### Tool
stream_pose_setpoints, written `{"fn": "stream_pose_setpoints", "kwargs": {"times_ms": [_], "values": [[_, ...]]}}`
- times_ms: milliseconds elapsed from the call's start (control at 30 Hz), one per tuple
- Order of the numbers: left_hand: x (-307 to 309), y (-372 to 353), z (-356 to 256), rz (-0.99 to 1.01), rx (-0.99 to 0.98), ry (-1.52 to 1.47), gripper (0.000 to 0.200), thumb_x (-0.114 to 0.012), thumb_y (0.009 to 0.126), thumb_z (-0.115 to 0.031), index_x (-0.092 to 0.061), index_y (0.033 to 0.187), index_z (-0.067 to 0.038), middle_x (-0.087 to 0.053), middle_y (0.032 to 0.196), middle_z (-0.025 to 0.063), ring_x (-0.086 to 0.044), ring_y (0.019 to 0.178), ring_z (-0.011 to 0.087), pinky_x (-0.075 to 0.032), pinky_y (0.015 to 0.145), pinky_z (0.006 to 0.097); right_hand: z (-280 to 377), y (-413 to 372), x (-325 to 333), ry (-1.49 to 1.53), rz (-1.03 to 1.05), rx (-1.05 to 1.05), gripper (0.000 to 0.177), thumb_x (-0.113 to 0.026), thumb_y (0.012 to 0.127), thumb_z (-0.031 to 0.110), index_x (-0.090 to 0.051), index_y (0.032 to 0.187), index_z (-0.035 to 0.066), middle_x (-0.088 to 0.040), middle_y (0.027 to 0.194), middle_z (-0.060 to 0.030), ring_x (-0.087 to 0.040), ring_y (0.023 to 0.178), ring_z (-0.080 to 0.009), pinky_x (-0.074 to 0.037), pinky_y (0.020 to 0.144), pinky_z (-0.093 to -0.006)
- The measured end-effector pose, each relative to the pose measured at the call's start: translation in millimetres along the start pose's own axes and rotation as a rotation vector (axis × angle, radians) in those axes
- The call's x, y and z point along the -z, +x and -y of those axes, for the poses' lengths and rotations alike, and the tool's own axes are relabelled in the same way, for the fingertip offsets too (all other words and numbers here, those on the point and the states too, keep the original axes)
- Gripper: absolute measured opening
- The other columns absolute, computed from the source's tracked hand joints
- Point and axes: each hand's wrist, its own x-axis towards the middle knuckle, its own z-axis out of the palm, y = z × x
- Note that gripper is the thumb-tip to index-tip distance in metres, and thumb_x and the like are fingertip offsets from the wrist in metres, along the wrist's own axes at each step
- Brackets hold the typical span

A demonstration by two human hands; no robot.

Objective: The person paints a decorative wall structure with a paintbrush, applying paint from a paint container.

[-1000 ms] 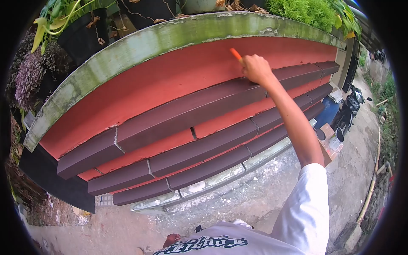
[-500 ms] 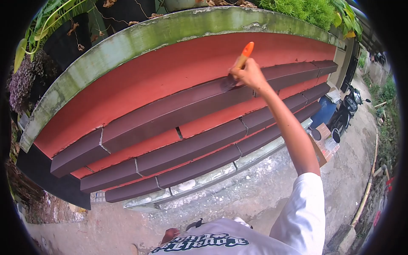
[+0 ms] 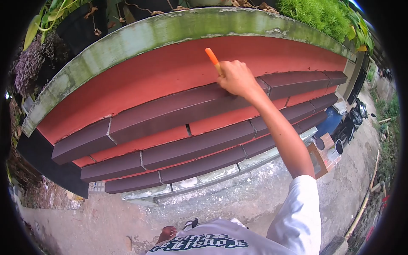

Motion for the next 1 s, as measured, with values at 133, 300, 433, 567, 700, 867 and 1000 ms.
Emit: {"fn": "stream_pose_setpoints", "kwargs": {"times_ms": [133, 300, 433, 567, 700, 867, 1000], "values": [[10.3, -2.3, -4.9, -0.077, 0.030, -0.013, 0.033, -0.051, 0.101, -0.033, -0.064, 0.121, -0.010, -0.073, 0.120, 0.0084, -0.071, 0.103, 0.0265, -0.054, 0.082, 0.0428, 69.5, 13.9, -23.0, 0.190, 0.098, 0.003, 0.017, -0.070, 0.080, 0.016, -0.065, 0.079, -0.001, -0.069, 0.073, -0.0231, -0.070, 0.078, -0.0446, -0.055, 0.075, -0.0505], [38.3, -9.7, 7.9, -0.063, 0.033, -0.068, 0.031, -0.049, 0.102, -0.032, -0.066, 0.119, -0.011, -0.073, 0.117, 0.0071, -0.072, 0.100, 0.0252, -0.054, 0.081, 0.0413, 143.6, 25.4, -65.2, 0.506, 0.099, 0.023, 0.023, -0.071, 0.085, 0.022, -0.065, 0.082, 0.000, -0.067, 0.066, -0.0136, -0.071, 0.067, -0.0278, -0.055, 0.066, -0.0420], [57.8, -1.7, 15.3, -0.088, 0.127, -0.043, 0.032, -0.049, 0.103, -0.032, -0.066, 0.120, -0.011, -0.073, 0.118, 0.0056, -0.072, 0.099, 0.0243, -0.054, 0.081, 0.0402, 180.9, 25.7, -85.1, 0.895, 0.163, -0.046, 0.023, -0.075, 0.091, 0.021, -0.065, 0.087, 0.001, -0.065, 0.071, -0.0043, -0.068, 0.067, -0.0139, -0.057, 0.060, -0.0321], [74.7, -0.2, 10.2, -0.065, 0.141, 0.004, 0.032, -0.050, 0.103, -0.033, -0.067, 0.120, -0.012, -0.073, 0.117, 0.0050, -0.071, 0.100, 0.0240, -0.054, 0.082, 0.0401, 154.0, 28.1, -96.2, 0.931, 0.144, -0.146, 0.021, -0.076, 0.091, 0.018, -0.064, 0.088, 0.001, -0.064, 0.074, -0.0028, -0.065, 0.065, -0.0119, -0.057, 0.059, -0.0288], [99.9, 46.2, 5.0, 0.001, 0.163, 0.037, 0.031, -0.053, 0.101, -0.034, -0.067, 0.118, -0.011, -0.073, 0.114, 0.0063, -0.071, 0.101, 0.0246, -0.054, 0.084, 0.0419, 92.8, 17.3, -65.8, 0.644, 0.075, -0.204, 0.018, -0.075, 0.089, 0.015, -0.065, 0.085, 0.000, -0.067, 0.070, -0.0070, -0.069, 0.064, -0.0162, -0.058, 0.059, -0.0333], [114.5, 29.5, -47.0, -0.014, -0.006, 0.048, 0.030, -0.056, 0.099, -0.029, -0.064, 0.121, -0.010, -0.073, 0.115, 0.0078, -0.072, 0.101, 0.0287, -0.054, 0.084, 0.0459, 63.1, 14.2, -19.9, -0.169, -0.107, -0.077, 0.017, -0.072, 0.083, 0.014, -0.068, 0.087, -0.002, -0.070, 0.074, -0.0245, -0.072, 0.071, -0.0437, -0.058, 0.069, -0.0501], [120.3, 38.9, -74.9, -0.046, -0.048, 0.084, 0.030, -0.058, 0.099, -0.027, -0.063, 0.122, -0.010, -0.073, 0.119, 0.0100, -0.072, 0.103, 0.0307, -0.054, 0.086, 0.0474, 79.7, 12.8, -52.1, -0.289, -0.060, 0.031, 0.012, -0.072, 0.081, 0.012, -0.069, 0.087, 0.001, -0.069, 0.073, -0.0225, -0.070, 0.076, -0.0467, -0.056, 0.069, -0.0551]]}}
